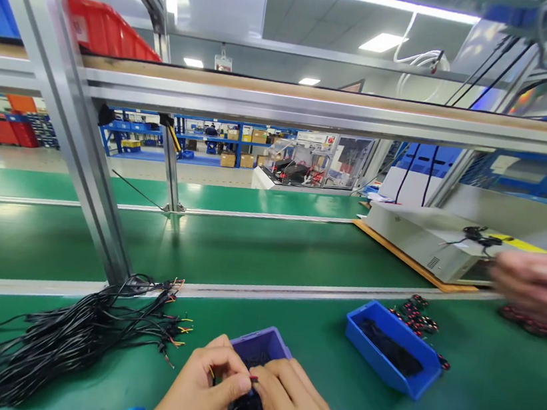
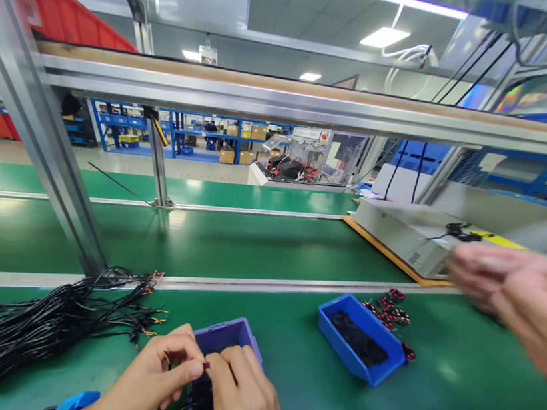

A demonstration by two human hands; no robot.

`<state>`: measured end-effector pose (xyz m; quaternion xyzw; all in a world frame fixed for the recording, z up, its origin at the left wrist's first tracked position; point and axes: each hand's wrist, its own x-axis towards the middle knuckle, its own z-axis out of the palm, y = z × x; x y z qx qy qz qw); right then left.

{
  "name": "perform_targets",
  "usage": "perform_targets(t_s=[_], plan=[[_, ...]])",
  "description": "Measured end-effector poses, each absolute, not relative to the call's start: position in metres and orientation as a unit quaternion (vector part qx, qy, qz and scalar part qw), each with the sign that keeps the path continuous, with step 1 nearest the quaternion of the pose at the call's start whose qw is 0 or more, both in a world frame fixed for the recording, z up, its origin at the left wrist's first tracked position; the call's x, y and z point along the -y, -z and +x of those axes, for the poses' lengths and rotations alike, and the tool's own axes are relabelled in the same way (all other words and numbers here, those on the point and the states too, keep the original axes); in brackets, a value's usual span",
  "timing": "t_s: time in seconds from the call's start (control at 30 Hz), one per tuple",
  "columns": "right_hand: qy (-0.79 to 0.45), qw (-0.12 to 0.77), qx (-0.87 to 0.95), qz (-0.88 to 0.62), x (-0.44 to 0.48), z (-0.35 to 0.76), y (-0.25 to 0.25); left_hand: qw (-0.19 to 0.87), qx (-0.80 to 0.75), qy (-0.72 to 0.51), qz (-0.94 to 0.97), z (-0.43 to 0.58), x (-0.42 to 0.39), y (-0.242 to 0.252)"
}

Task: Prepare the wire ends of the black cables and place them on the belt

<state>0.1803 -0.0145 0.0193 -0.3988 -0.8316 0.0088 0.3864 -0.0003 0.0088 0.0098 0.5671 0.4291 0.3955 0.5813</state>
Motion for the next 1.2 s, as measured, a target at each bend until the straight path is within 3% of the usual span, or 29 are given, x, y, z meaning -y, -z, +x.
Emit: perform_targets(t_s=[0.1,0.3,0.83,0.93,1.2], plan=[[-0.025,0.445,0.797,-0.407,0.013,0.183,-0.021,0.595,-0.423,-0.397,0.556,0.000,-0.008,-0.011],[-0.200,0.550,0.663,-0.466,0.017,0.178,-0.028,0.638,-0.404,-0.388,0.529,0.000,-0.006,-0.011],[-0.158,0.493,0.785,-0.339,0.007,0.182,-0.032,0.652,-0.378,-0.406,0.517,0.002,-0.007,-0.006],[-0.152,0.515,0.776,-0.330,0.005,0.185,-0.028,0.652,-0.379,-0.405,0.516,0.002,-0.007,-0.007],[-0.340,0.613,0.569,-0.431,0.015,0.169,-0.013,0.654,-0.386,-0.388,0.522,0.000,-0.004,-0.014]])
